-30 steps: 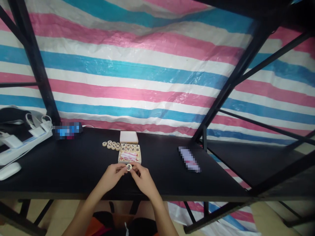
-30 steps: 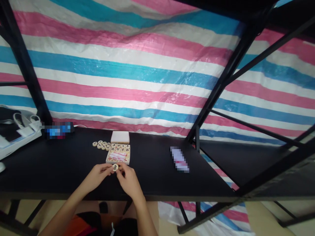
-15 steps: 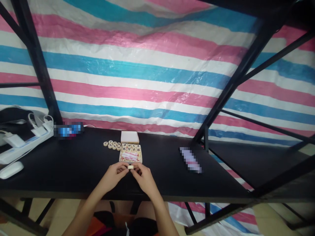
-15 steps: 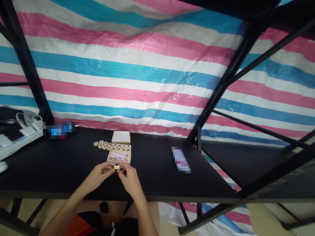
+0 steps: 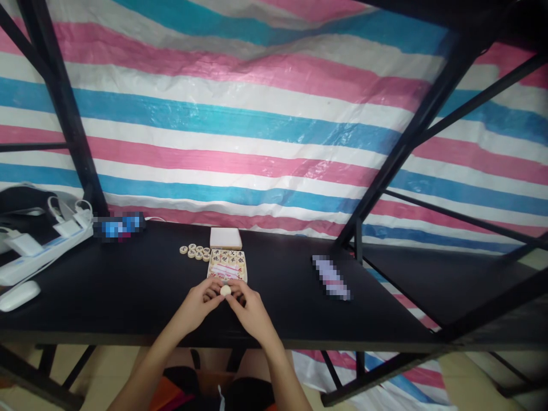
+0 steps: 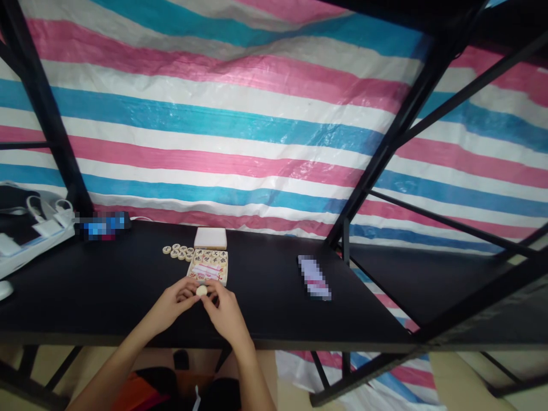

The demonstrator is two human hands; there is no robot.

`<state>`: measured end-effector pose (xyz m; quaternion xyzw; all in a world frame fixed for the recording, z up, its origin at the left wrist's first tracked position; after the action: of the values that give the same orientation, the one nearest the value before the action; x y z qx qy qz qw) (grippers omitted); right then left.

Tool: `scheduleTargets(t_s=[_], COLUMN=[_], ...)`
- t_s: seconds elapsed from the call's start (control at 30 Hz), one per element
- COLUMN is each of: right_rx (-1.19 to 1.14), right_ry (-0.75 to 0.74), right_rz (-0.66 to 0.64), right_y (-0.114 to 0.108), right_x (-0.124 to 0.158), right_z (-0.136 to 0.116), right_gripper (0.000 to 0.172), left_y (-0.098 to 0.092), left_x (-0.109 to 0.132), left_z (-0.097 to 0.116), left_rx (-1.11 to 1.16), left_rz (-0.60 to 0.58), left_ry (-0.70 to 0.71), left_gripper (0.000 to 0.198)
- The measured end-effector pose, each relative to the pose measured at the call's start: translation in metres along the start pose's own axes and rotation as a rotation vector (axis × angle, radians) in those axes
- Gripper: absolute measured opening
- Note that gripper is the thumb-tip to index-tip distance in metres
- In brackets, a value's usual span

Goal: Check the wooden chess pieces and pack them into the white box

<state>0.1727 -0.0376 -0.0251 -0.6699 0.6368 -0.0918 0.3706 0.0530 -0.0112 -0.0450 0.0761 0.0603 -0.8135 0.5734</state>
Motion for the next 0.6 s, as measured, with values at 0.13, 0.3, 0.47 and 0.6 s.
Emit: scheduleTargets(t_s=[0.13, 0.3, 0.47, 0.6], right_rx=[0.016, 0.091, 0.012, -0.026], right_ry=[0.021, -0.009, 0.01, 0.004], right_rz=[0.004, 0.042, 0.013, 0.024], right_y=[0.0011, -0.0008, 0.0005, -0.0026], right_x=[-0.0005, -0.001, 0.0004, 0.0008], right_z=[0.0048, 0.0044, 0.0039, 0.0001], right_gripper=[0.025, 0.01, 0.009, 0.01], left_y=[-0.0012, -0.0017, -0.0039, -0.0007], left_x=[0.0008, 0.002, 0.0019, 0.0012], left_z=[-0.0001, 0.0044, 0.0085, 0.0022], left_rx=[-0.032, -0.167, -0.145, -0.089], left_rz=[0.014, 0.009, 0.029, 0.004], left_ry=[0.001, 0.026, 0.063, 0.0], left_gripper=[0.03, 0.012, 0.016, 0.025])
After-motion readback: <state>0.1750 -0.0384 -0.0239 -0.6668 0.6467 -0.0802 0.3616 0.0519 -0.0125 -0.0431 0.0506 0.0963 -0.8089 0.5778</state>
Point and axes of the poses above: each hand's wrist, its own x-axis away from the middle knuckle, its own y-axis out of the palm, z = x × y, the point moved 10 cm from there along -x, towards the middle knuckle, and after that the axes turned 14 degrees about x, right-handed, at the moved point
